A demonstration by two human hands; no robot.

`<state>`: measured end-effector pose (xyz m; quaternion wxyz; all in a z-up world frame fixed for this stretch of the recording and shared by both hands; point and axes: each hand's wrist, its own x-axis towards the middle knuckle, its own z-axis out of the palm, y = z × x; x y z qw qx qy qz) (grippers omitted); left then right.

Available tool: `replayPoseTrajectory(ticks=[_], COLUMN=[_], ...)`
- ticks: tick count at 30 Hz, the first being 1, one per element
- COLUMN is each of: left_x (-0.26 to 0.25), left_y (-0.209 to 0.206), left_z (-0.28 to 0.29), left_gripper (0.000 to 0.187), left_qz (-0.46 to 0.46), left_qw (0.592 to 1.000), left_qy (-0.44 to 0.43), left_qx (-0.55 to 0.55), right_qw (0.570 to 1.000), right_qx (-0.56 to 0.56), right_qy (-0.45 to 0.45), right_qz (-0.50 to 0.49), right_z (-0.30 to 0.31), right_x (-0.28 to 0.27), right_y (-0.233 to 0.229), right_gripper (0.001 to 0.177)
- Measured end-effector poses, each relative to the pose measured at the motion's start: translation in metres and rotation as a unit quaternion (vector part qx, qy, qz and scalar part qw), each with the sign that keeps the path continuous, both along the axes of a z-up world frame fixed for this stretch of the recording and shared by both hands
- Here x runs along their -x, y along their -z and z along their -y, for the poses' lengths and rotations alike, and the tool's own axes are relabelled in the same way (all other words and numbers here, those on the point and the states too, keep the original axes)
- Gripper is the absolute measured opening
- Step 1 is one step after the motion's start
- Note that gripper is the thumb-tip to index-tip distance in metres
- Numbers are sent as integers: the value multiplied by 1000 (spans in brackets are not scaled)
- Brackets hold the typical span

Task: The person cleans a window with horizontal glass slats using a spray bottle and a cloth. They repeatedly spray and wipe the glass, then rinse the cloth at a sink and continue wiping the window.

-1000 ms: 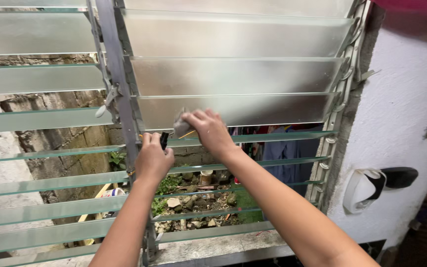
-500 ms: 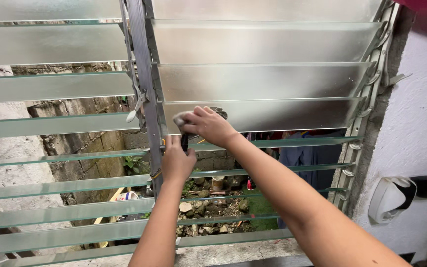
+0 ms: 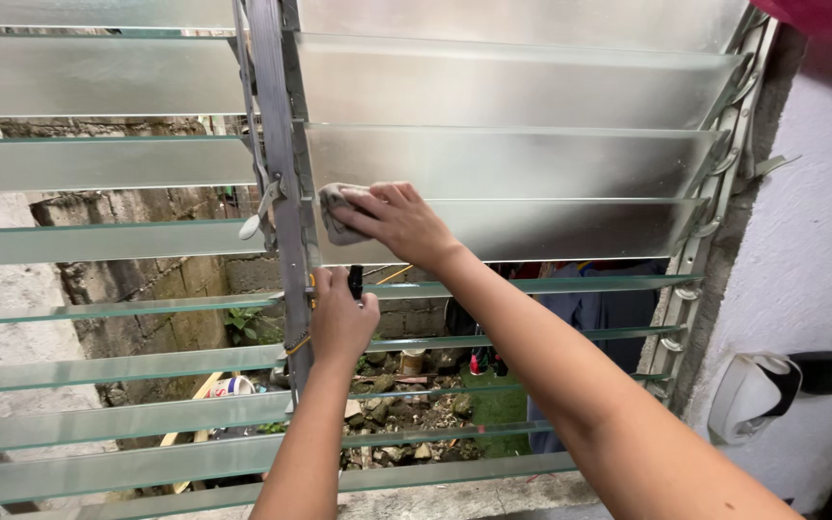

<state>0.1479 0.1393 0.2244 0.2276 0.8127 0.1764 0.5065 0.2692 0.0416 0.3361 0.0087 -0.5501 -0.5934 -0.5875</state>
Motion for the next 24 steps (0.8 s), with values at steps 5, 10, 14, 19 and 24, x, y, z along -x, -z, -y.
replayPoseTrajectory(ticks=[5,10,14,19,24], left_x=[3,8,5,4,-6], left_y=[-2,-6,-6,-3,3], left_z=[4,7,5,4,3], left_gripper=[41,40,39,40,37], left_qz=[-15,-40,-54,-49,-12], left_qw=[1000,998,998,998,999], left_qy=[-8,-13,-21,-28,-43], left_qx=[15,37,36,21,3], right_qw=[990,982,976,987,940], right_qx=[49,165,199,129,-193], right_qy=[52,44,89,91,212], right_qz=[120,85,4,23,-184], right_z=[25,89,135,203,233], right_x=[-19,-40,-57,-105,-157], right_y=[12,20,23,29,68], right_gripper=[65,63,71,63,81])
